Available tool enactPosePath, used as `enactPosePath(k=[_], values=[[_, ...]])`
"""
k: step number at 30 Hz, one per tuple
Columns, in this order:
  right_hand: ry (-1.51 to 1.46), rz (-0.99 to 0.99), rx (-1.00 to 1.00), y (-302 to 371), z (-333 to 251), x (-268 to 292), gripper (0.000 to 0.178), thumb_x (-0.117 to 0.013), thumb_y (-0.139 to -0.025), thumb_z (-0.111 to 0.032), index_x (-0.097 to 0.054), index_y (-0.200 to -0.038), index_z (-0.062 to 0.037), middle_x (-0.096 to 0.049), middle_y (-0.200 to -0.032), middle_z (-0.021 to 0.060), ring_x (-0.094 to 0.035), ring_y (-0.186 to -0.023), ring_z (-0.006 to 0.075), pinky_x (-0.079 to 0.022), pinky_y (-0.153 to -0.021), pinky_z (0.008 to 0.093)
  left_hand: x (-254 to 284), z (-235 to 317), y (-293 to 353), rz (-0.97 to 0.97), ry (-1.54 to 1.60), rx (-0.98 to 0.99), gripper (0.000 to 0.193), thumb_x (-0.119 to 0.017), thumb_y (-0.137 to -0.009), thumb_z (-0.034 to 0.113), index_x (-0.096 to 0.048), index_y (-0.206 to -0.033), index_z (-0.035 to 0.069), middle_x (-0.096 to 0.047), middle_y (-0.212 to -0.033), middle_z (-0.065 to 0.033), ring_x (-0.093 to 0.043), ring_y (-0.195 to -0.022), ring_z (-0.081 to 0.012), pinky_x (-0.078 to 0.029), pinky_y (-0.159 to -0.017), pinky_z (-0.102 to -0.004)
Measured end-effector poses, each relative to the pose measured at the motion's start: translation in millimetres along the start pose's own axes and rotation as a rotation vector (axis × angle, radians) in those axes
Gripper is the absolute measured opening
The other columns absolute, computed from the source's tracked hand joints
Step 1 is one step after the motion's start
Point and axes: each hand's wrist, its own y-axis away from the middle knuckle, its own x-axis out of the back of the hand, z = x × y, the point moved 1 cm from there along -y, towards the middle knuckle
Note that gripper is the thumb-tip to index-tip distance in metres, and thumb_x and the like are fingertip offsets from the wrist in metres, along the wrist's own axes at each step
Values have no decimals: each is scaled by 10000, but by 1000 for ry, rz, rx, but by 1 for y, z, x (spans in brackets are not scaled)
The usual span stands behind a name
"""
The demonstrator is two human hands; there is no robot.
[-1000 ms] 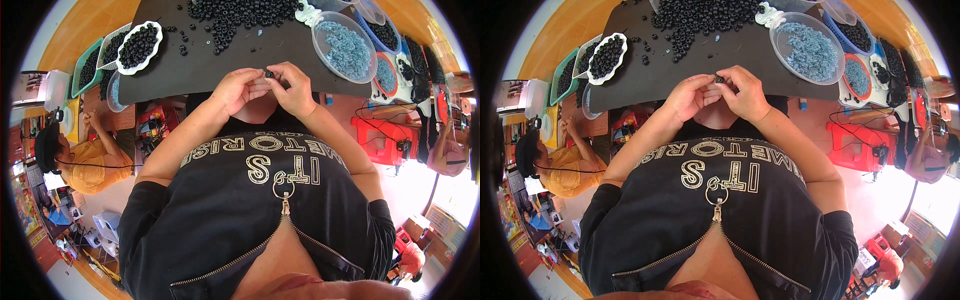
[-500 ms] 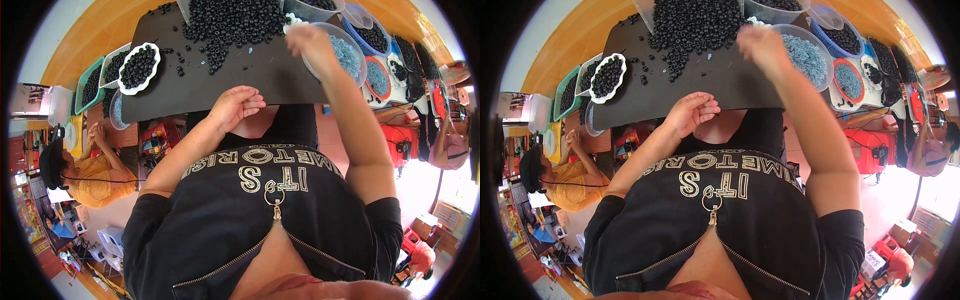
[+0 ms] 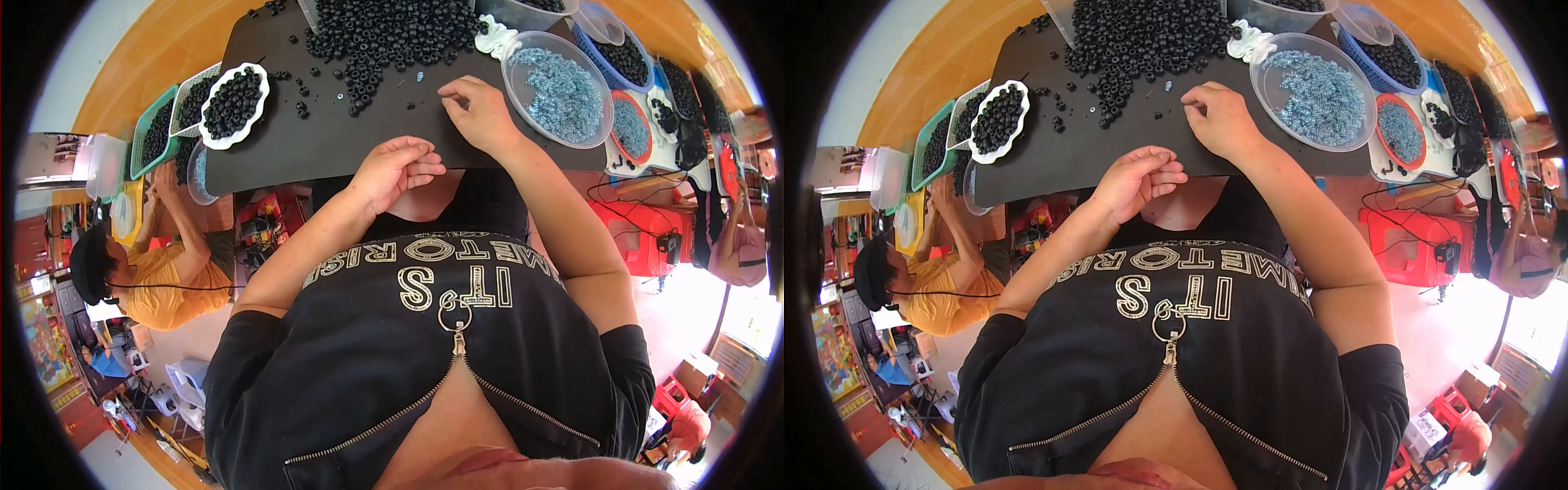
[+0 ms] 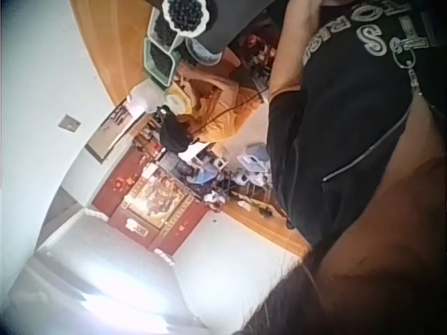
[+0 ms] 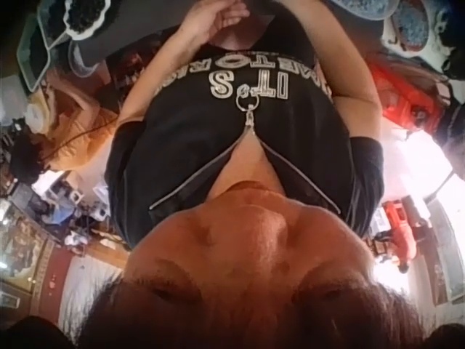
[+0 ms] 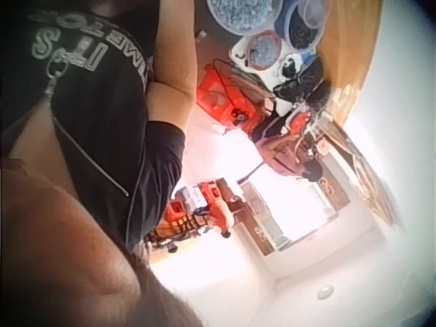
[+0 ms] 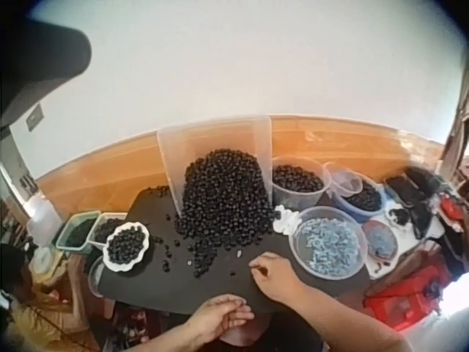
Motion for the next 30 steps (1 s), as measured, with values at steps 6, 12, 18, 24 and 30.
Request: enactPosePath(k=[6,12,18,24,30], values=[[236,68,202,-18,11,-14,244,-542,-787,-34,-596,-1024,-31,-576,-1028,129,-568,-940,287,-469,-802,354,-3,1,3,34,2,-15,113,-505,-886,129,-552,-936,39,-628,-870,-82,-636,-813,-194,-501,-675,-260],[373,45,334,-32,17,-40,282,-512,-778,-1,-602,-1041,-49,-559,-1079,129,-503,-1042,309,-440,-866,359,1,-1,2,15,-12,-23,113,-503,-889,131,-548,-936,39,-627,-874,-81,-636,-815,-194,-500,-675,-258],[446,-47,294,-13,27,-25,237,-541,-763,-2,-619,-984,-40,-587,-956,115,-551,-910,284,-466,-787,358,1,-1,3,4,9,-23,119,-493,-892,112,-544,-968,37,-634,-887,-87,-638,-835,-198,-511,-685,-258],[-111,34,93,33,-21,-4,284,-575,-740,54,-597,-1008,-38,-578,-857,86,-564,-711,176,-468,-640,270,-2,0,1,27,20,-38,141,-505,-881,92,-551,-1000,32,-630,-907,-80,-632,-837,-185,-511,-690,-252],[-134,8,157,52,-29,-3,373,-553,-741,46,-543,-1100,-55,-571,-894,107,-595,-779,213,-507,-658,299,-21,5,-5,3,-46,-114,154,-519,-889,126,-565,-998,28,-629,-912,-64,-618,-835,-140,-508,-684,-231]])
